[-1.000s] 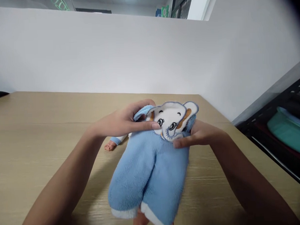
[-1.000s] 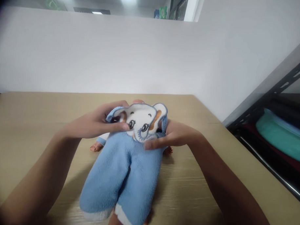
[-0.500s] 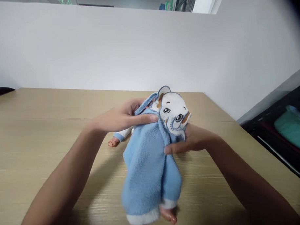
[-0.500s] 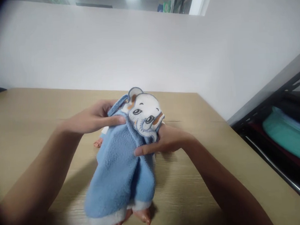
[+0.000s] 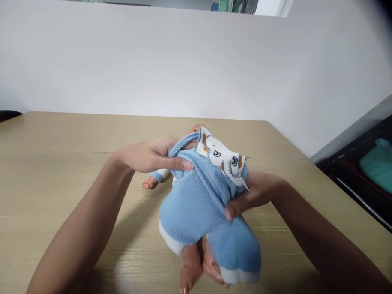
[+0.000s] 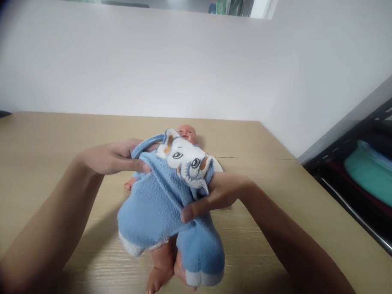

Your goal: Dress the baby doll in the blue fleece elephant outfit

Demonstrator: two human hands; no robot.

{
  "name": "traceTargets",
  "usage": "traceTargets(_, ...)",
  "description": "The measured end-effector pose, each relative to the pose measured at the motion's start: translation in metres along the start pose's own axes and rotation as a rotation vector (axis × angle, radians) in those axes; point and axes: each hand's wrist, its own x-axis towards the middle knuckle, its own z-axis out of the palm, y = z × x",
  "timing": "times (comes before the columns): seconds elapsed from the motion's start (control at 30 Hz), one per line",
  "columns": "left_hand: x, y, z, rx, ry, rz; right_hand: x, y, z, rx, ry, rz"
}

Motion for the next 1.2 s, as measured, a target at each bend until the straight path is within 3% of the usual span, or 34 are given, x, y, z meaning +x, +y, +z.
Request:
traceTargets(0.1,0.001,0.002,0.002,-0.049,-0.176,-0.074,-0.002,-0.001,0.0,0.062,-0.095,-0.085)
traceTargets(0.17,0.001,0.003,0.005,-0.101,-0.35,-0.129,-0.006,0.004,-0.001,0.127,0.015,-0.112)
traceTargets(0.23,0.002,0.004,0.008,-0.121,-0.434,-0.147,-0.01,0.013,-0.002,0.176,0.167,-0.115)
traceTargets(0.4,0.005,-0.003,0.007,-0.063,-0.167,-0.042,-0.009,0.03,0.001,0.271,0.33,-0.084)
traceTargets(0.47,0.005,-0.007,0.006,-0.059,-0.15,-0.033,-0.006,0.028,0.003,0.278,0.294,-0.062)
traceTargets(0.6,0.008,-0.01,0.008,-0.076,-0.085,-0.019,-0.002,0.018,0.008,0.319,0.083,-0.043)
traceTargets(0.7,0.009,-0.01,0.009,-0.063,-0.019,-0.012,-0.005,0.013,0.011,0.336,0.092,0.0)
traceTargets(0.8,0.007,-0.014,0.006,-0.079,-0.058,-0.055,-0.007,0.015,0.013,0.346,0.216,0.038)
traceTargets(0.93,0.002,-0.023,0.0,-0.144,-0.235,-0.083,-0.004,0.014,0.017,0.439,0.326,-0.005)
traceTargets(1.2,0.002,-0.023,0.008,-0.169,-0.063,-0.074,0.003,0.012,0.017,0.289,0.347,-0.008)
